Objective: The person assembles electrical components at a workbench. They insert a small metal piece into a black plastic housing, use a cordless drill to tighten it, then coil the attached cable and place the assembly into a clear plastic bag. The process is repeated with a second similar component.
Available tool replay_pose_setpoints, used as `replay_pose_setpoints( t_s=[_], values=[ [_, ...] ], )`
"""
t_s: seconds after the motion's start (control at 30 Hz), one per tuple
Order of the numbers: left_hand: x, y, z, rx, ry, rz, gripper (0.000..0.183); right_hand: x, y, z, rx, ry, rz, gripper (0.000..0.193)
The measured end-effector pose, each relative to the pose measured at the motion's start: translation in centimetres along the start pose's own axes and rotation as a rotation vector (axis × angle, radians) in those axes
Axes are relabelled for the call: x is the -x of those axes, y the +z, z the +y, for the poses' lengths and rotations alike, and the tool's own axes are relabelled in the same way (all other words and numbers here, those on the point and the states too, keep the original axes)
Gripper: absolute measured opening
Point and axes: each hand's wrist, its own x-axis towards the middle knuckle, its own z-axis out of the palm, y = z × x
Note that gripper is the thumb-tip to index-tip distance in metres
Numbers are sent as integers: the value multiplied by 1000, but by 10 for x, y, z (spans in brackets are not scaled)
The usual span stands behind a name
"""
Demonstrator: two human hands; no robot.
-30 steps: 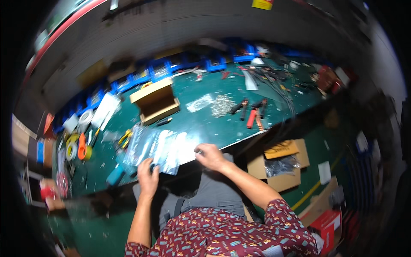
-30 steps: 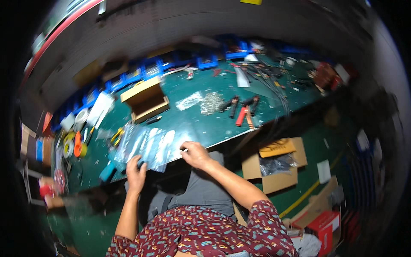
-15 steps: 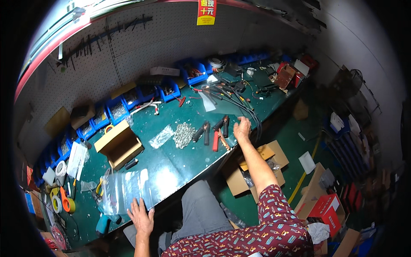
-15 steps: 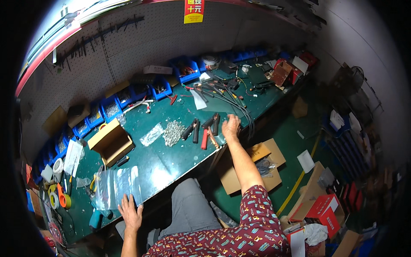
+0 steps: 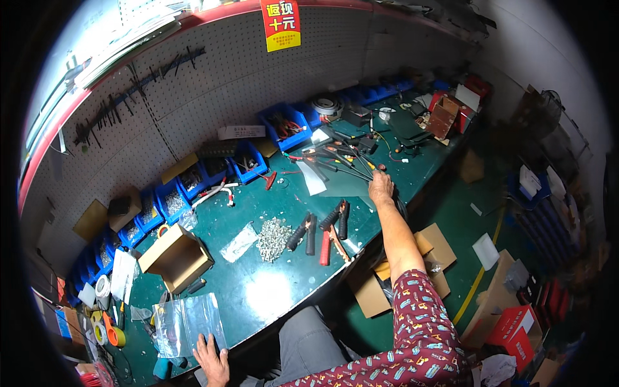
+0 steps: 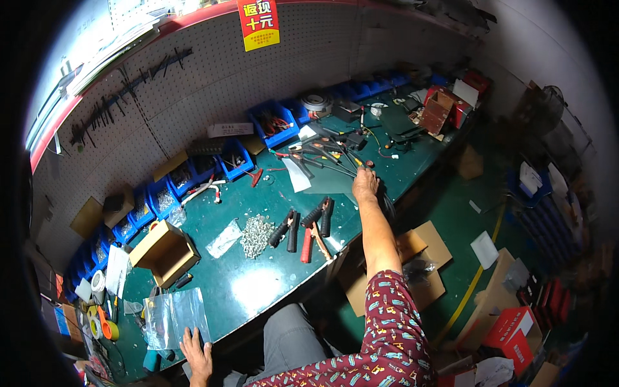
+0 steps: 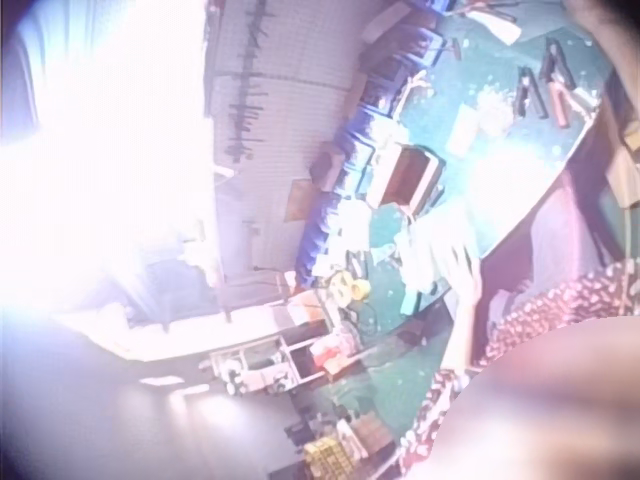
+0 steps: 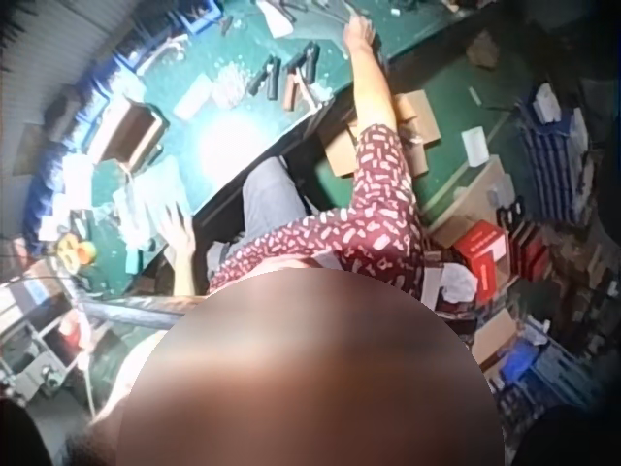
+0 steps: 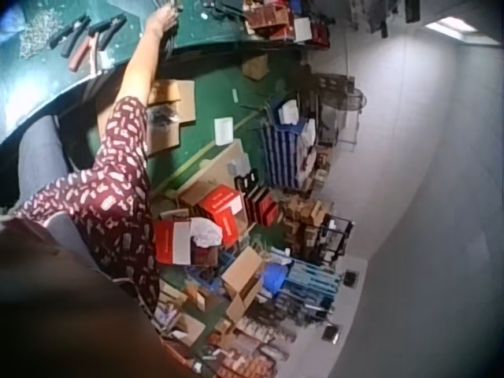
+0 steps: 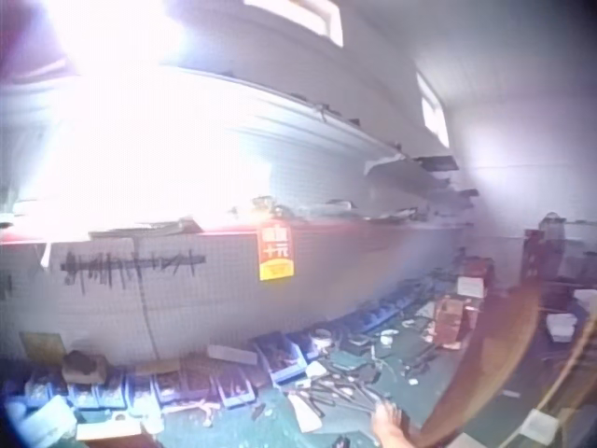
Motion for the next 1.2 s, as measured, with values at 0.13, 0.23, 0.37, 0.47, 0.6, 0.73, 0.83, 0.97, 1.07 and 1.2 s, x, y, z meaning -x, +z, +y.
replay_pose_setpoints(
  t_s=[0.13, 0.23, 0.37, 0.47, 0.6, 0.73, 0.83, 0.97, 1.07, 1.2],
  values=[
    [2, 6, -15, -58, 45, 36, 64, -12, 8, -10, 84, 49, -109, 31],
    [-6, 17, -30, -218, 235, 171, 66, -29, 11, 0, 175, 59, -185, 34],
    [-9, 29, -42, -168, 262, 224, 63, -51, 3, 4, -394, 89, -104, 27],
    [5, -10, 2, 54, -65, -51, 62, -62, -37, -41, -1413, 340, -341, 14],
    [-2, -8, -4, 49, -9, -43, 63, -75, -124, -80, -1701, 146, -247, 9],
    [-9, -12, -3, 113, 31, -31, 62, -44, -178, -107, -1800, -242, -441, 24],
    [-13, -14, 2, 65, 21, 43, 62, 33, -212, -140, -1680, -449, -560, 33],
    [-22, -36, 65, 802, -22, 47, 60, 180, -270, -177, -1316, -691, -620, 39],
    [-29, -43, 135, 1784, -291, -687, 92, 273, -288, -174, -1181, -949, -806, 43],
    [-12, -59, 165, 2419, -378, -583, 81, 377, -277, -191, -977, -1104, -1263, 41]
  ],
)
